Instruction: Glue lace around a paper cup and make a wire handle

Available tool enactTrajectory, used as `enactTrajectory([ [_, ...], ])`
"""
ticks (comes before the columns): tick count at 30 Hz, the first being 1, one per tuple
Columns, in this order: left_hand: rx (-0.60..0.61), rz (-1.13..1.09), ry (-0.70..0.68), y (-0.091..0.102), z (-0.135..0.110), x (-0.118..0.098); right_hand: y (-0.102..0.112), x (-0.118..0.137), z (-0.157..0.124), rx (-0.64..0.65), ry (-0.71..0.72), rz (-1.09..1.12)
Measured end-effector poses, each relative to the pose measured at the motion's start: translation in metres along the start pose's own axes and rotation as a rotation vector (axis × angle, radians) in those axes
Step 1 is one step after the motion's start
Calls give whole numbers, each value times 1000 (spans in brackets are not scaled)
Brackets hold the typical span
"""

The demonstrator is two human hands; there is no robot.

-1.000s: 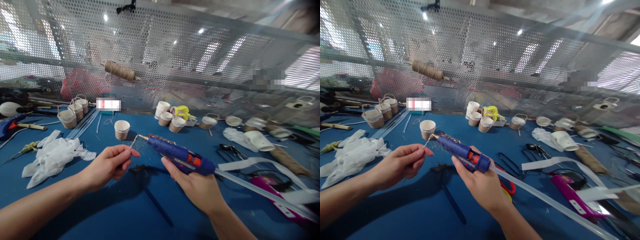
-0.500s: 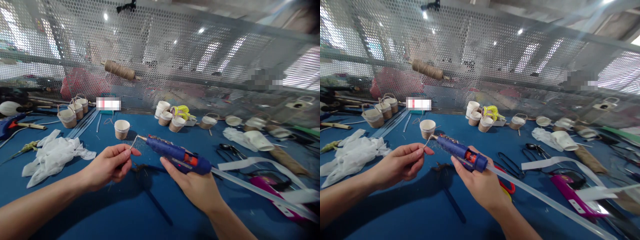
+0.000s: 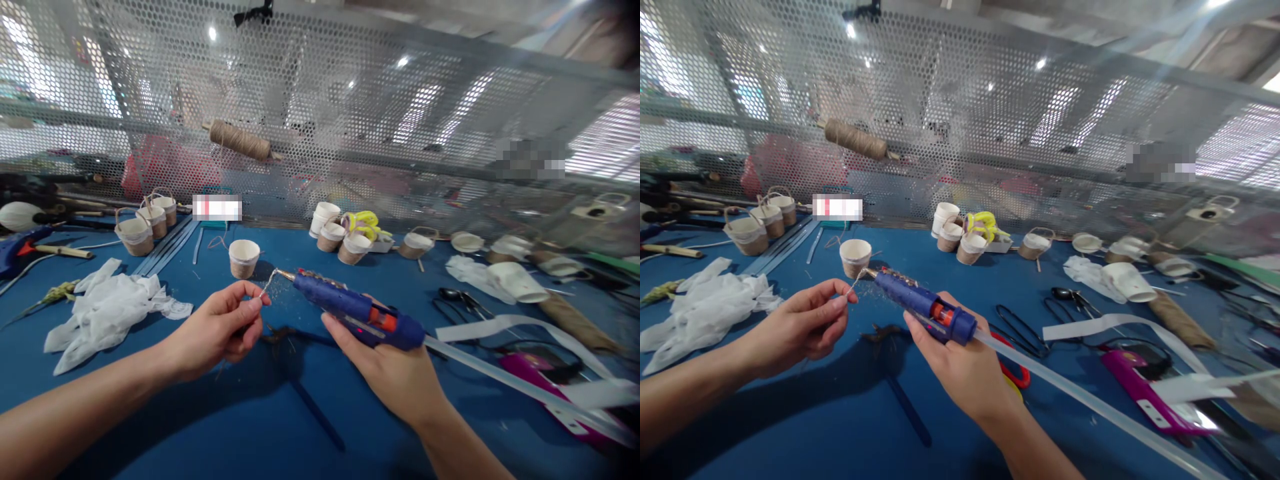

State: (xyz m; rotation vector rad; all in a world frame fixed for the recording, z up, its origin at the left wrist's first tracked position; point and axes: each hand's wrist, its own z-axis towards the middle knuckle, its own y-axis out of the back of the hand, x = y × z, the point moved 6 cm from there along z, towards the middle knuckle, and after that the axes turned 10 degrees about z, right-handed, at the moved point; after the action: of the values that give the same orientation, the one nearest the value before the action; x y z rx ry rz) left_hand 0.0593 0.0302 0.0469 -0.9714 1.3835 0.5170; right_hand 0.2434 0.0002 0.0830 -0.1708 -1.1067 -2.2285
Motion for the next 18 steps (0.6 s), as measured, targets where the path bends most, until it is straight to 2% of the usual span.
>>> enactTrajectory([
  [7, 6, -20, 18, -1, -2, 0, -7, 1, -6, 85, 96, -14],
  [18, 27, -54, 39, -2, -3, 0, 4, 9, 6, -7, 56, -28],
])
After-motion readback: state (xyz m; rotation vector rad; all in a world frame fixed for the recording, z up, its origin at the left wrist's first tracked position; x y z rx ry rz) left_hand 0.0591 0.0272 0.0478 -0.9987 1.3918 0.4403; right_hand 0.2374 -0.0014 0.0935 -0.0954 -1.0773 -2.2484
